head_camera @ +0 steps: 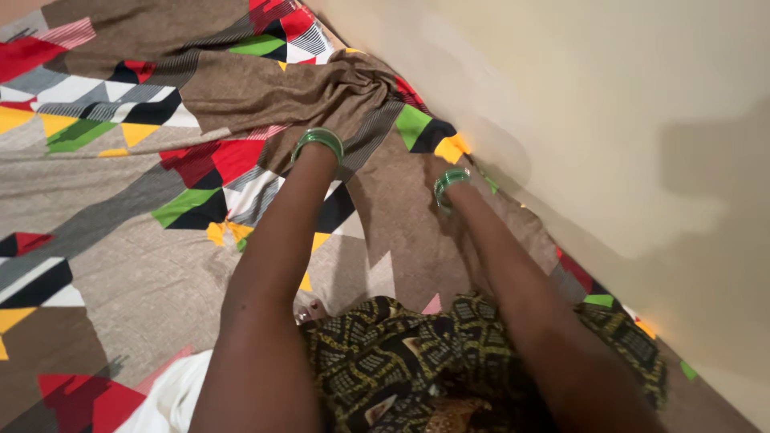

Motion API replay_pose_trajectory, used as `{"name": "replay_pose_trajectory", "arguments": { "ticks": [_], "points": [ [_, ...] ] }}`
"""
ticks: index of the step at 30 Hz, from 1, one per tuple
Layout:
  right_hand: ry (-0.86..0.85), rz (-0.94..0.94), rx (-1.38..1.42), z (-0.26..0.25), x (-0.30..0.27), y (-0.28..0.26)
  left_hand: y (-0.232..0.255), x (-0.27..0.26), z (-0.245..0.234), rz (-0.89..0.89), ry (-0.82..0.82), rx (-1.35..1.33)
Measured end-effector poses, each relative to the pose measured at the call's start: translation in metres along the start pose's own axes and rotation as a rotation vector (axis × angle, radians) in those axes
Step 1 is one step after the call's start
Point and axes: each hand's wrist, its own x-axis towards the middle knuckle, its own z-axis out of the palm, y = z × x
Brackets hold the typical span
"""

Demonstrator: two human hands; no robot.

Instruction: The person spreads a bedsheet across a mattress and tucks the edges under the mattress by hand.

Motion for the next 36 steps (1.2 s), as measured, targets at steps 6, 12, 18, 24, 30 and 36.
{"name": "replay_pose_trajectory", "arguments": {
  "ticks": [6,12,18,24,30,36],
  "points": [
    [-0.215,0.098,-0.180,0.023,-0.027,-0.001,-0.021,0.028,0.062,0.142,0.146,-0.095],
    [-0.170,0.132,-0.282,0.067,0.027,-0.006,-0.018,0.032,0.103,-0.083,-0.182,-0.108],
    [-0.347,0.083,-0.608,0.088,0.040,-0.006,-0.028,0.035,0.091,-0.356,-0.620,-0.230],
    [-0.284,0.164,-0.431,0.102,0.037,0.000,-0.038,0.051,0.063,-0.514,-0.464,-0.362],
    [-0.258,0.221,-0.257,0.103,0.032,-0.004,-0.047,0.086,0.138,-0.533,-0.441,-0.366],
    [-0.315,0.229,-0.242,0.083,0.028,-0.014,-0.038,0.084,0.167,-0.478,-0.370,-0.329]
  ]
}}
